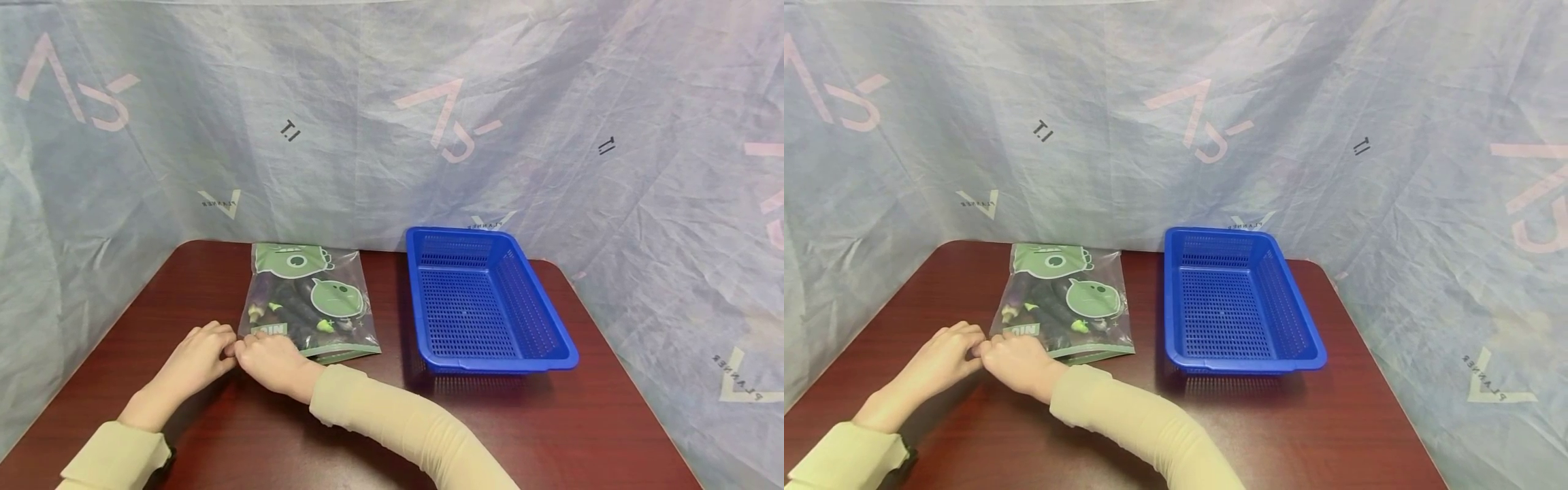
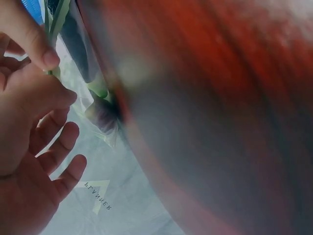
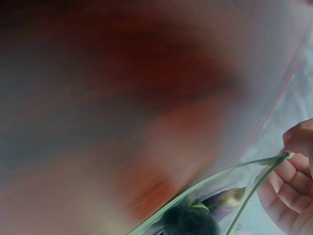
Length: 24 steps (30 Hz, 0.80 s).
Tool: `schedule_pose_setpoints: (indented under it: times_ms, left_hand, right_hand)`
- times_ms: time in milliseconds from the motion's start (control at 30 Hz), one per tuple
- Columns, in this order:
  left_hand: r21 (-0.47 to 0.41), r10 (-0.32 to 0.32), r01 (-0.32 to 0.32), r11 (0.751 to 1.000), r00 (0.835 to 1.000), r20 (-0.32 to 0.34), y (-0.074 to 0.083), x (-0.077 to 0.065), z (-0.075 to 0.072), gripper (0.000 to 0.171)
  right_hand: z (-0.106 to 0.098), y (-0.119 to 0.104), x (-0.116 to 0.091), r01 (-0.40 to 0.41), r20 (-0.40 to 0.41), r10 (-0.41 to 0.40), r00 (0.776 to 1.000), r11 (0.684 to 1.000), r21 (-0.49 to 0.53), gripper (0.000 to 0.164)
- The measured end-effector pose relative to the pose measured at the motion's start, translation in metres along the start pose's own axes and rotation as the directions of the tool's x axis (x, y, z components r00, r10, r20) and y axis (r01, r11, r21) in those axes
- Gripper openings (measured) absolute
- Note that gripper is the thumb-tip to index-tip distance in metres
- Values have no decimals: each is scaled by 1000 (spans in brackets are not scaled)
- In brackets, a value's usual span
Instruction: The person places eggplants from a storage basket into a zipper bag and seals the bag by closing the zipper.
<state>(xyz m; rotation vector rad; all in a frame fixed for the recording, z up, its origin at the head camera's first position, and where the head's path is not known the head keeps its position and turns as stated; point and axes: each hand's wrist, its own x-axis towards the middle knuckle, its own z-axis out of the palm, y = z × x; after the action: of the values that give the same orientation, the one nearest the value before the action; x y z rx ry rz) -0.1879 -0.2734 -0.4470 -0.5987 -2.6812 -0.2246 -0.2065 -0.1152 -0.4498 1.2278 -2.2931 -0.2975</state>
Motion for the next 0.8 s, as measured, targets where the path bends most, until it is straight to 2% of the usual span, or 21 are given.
schedule_pose_setpoints:
  times_ms: [167, 267, 433, 667, 800]
  left_hand:
    - [2, -44, 44, 999, 998, 35, -4, 0, -1, 35]
    - [2, -54, 54, 999, 998, 32, -5, 0, -2, 35]
    - [7, -29, 29, 1000, 1000, -10, -4, 0, -3, 31]
    - [-4, -32, 32, 999, 999, 35, 4, 0, -4, 26]
    - [0, 5, -5, 1000, 1000, 18, 10, 2, -1, 26]
  right_hand:
    - [2, 5, -4, 4, 3, -4, 1000, 1000, 0, 8]
    - [3, 8, -7, 8, -1, -8, 1000, 1000, -4, 7]
    - [3, 11, -10, 12, -10, -12, 1000, 1000, -9, 7]
    - [4, 11, -10, 0, 9, 0, 1000, 1000, -12, 7]
    - [4, 11, -9, -5, -13, 5, 1000, 1000, -11, 8]
